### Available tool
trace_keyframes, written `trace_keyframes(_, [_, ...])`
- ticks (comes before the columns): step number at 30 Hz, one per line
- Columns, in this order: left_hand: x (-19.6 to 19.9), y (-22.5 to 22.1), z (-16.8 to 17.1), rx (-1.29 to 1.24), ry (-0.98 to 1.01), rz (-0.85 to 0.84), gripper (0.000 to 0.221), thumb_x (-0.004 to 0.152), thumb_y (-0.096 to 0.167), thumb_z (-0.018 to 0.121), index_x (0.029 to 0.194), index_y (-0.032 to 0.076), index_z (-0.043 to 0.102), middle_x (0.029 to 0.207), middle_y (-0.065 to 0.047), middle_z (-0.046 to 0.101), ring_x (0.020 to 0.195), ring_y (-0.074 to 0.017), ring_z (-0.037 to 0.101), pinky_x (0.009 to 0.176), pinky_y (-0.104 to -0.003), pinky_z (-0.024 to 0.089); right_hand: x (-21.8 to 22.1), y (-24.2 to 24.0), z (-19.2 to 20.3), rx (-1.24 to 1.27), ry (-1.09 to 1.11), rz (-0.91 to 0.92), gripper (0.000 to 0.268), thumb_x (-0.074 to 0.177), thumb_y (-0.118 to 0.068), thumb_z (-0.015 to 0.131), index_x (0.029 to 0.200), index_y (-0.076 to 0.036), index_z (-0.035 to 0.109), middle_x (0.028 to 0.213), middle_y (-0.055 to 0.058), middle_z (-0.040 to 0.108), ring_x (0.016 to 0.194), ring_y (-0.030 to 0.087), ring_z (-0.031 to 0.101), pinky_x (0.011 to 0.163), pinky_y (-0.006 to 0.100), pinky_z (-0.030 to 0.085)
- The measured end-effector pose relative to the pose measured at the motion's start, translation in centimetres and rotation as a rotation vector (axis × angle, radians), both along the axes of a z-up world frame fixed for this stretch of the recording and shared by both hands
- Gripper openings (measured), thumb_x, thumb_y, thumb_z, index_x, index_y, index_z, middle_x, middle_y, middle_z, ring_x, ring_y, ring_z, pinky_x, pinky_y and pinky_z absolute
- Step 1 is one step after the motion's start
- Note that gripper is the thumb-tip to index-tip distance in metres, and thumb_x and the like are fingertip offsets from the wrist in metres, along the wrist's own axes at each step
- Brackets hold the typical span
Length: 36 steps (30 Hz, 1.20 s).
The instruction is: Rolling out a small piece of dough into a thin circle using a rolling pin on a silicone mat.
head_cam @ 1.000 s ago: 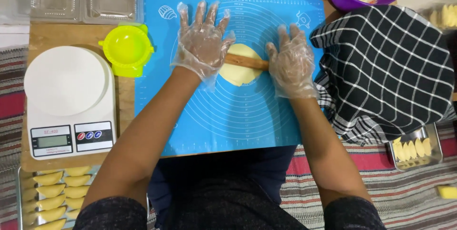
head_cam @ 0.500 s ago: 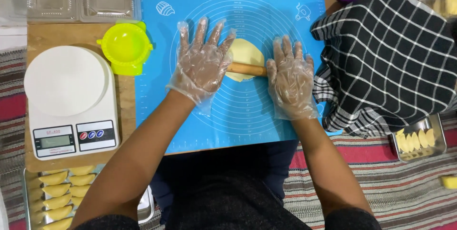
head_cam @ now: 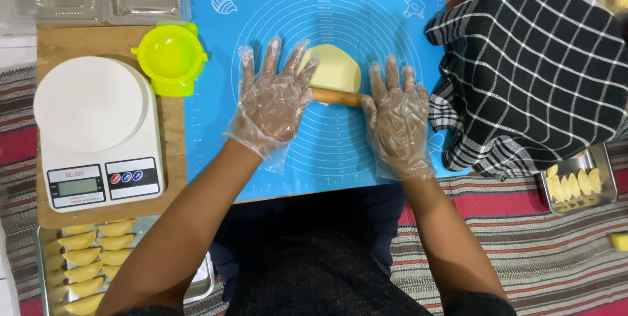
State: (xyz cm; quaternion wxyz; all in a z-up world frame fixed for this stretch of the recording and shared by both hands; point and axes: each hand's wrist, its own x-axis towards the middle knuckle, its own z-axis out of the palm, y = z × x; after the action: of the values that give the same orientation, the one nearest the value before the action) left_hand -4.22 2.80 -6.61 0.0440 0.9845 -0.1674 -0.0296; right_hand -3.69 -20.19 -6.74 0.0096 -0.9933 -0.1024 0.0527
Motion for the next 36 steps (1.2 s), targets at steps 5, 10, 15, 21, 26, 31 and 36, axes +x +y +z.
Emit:
trace_keyframes(5, [-1.2, 0.0, 0.6, 0.004, 0.010, 0.005, 0.052, 0.104, 0.038, 0.050, 0.153, 0.020, 0.051, 0.167, -0.010, 0.033, 0.153, -0.0446, 0.023, 0.117, -0.075, 0.016, -0.7, -2.1, -2.5, 0.064, -0.176, 0.176, 0.055, 0.102, -0.039, 0.056, 0.152, -0.019, 0.052, 0.162, 0.016, 0.043, 0.145, 0.050, 0.038, 0.113, 0.065, 0.030])
trace_keyframes(10, [-0.2, -0.5, -1.3, -0.055, 0.003, 0.070, 0.044, 0.099, 0.036, 0.062, 0.135, 0.012, 0.067, 0.163, -0.015, 0.042, 0.152, -0.0464, 0.026, 0.117, -0.075, 0.017, 0.0, -3.5, -3.9, 0.095, -0.312, 0.290, 0.038, 0.094, -0.026, 0.071, 0.129, -0.014, 0.066, 0.158, 0.021, 0.048, 0.140, 0.049, 0.048, 0.110, 0.065, 0.038])
trace_keyframes(15, [0.1, -0.6, 0.5, -0.057, -0.058, 0.105, 0.039, 0.098, 0.034, 0.063, 0.127, 0.011, 0.071, 0.161, -0.015, 0.044, 0.152, -0.0453, 0.025, 0.115, -0.077, 0.018, 2.9, -3.1, -3.2, 0.083, -0.438, 0.375, 0.028, 0.093, -0.026, 0.073, 0.117, -0.012, 0.070, 0.153, 0.021, 0.055, 0.137, 0.044, 0.055, 0.108, 0.062, 0.043])
trace_keyframes(21, [5.0, 1.5, -6.2, 0.072, -0.107, 0.222, 0.041, 0.098, 0.049, 0.054, 0.120, 0.018, 0.069, 0.170, -0.006, 0.033, 0.157, -0.0412, 0.010, 0.117, -0.077, 0.002, 9.2, -1.1, -2.4, 0.041, -0.300, 0.523, 0.014, 0.103, -0.022, 0.064, 0.107, -0.008, 0.062, 0.165, 0.017, 0.037, 0.148, 0.042, 0.041, 0.111, 0.066, 0.039])
trace_keyframes(26, [4.3, 2.5, -4.1, 0.044, -0.128, 0.219, 0.064, 0.109, 0.057, 0.027, 0.126, 0.013, 0.070, 0.169, -0.009, 0.035, 0.157, -0.0398, 0.017, 0.116, -0.076, 0.001, 10.9, -0.2, -2.3, 0.491, -0.318, 0.684, 0.061, 0.113, -0.014, 0.060, 0.158, 0.003, 0.023, 0.104, 0.016, 0.076, 0.086, 0.029, 0.072, 0.082, 0.039, 0.063])
trace_keyframes(31, [6.2, 2.7, -6.0, 0.061, -0.185, 0.254, 0.066, 0.111, 0.058, 0.010, 0.147, 0.013, 0.042, 0.172, -0.008, 0.021, 0.158, -0.0369, 0.008, 0.119, -0.071, -0.005, 12.4, 1.9, -2.8, 0.068, -0.218, 0.300, 0.049, 0.115, -0.035, 0.033, 0.156, -0.007, 0.038, 0.167, 0.015, 0.022, 0.150, 0.039, 0.033, 0.113, 0.054, 0.040])
trace_keyframes(36, [4.2, 2.3, -4.4, 0.001, -0.051, 0.200, 0.070, 0.108, 0.051, 0.009, 0.163, 0.010, 0.020, 0.171, -0.012, 0.012, 0.156, -0.0414, 0.004, 0.120, -0.069, -0.004, 11.0, 2.6, -2.0, -0.051, -0.107, 0.211, 0.059, 0.111, -0.037, 0.019, 0.162, -0.011, 0.030, 0.169, 0.010, 0.023, 0.149, 0.044, 0.028, 0.114, 0.067, 0.029])
